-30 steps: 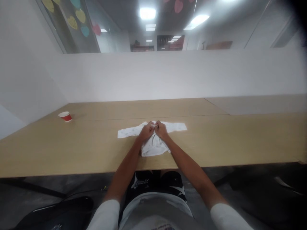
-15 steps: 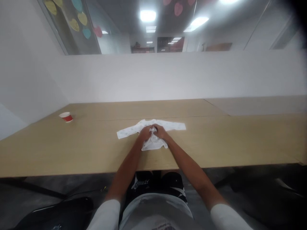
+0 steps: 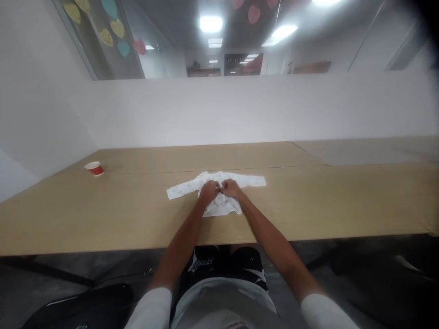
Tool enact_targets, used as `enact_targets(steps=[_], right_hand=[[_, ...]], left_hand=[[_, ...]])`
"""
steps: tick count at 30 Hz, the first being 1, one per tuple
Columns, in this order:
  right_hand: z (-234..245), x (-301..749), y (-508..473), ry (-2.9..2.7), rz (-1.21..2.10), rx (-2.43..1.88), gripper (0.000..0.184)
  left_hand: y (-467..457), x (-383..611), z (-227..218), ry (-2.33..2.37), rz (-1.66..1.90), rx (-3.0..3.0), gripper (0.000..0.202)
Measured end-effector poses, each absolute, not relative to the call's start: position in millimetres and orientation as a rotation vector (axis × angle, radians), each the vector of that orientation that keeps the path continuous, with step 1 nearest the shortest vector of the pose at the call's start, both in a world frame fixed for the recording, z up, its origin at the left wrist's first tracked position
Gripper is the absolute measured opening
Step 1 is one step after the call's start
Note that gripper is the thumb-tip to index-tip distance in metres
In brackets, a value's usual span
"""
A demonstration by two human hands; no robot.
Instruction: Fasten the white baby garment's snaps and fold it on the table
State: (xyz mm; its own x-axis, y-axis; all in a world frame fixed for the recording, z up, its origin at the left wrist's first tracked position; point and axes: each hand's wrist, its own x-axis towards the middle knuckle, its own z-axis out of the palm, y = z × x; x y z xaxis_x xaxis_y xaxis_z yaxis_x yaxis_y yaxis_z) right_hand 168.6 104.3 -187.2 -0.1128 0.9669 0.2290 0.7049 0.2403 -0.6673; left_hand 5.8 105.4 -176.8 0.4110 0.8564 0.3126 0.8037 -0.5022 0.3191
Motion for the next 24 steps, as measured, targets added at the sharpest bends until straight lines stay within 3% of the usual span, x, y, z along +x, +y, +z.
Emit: enact_targets(steps=[5, 9, 15, 20, 24], right_hand=[[-184, 168, 102, -1.833, 0.565, -1.451, 0.019], [-185, 167, 102, -1.767, 0.567, -1.4, 0.003], [-187, 169, 105, -1.705, 0.581, -1.389, 0.012], [-185, 169, 102, -1.742, 0.503, -1.418, 0.006], [-184, 167, 100, -1.781, 0.455, -1.537, 0.011]], left_hand=[[103, 6, -171, 1.59, 0.733, 2.499, 0.022], [102, 8, -170, 1.61, 0.695, 2.49, 0.023], [110, 0, -178, 1.677, 0.701, 2.448, 0.022], [116, -5, -181, 1.732, 0.702, 2.432, 0.029], [114, -5, -178, 1.808, 0.675, 2.399, 0.012]])
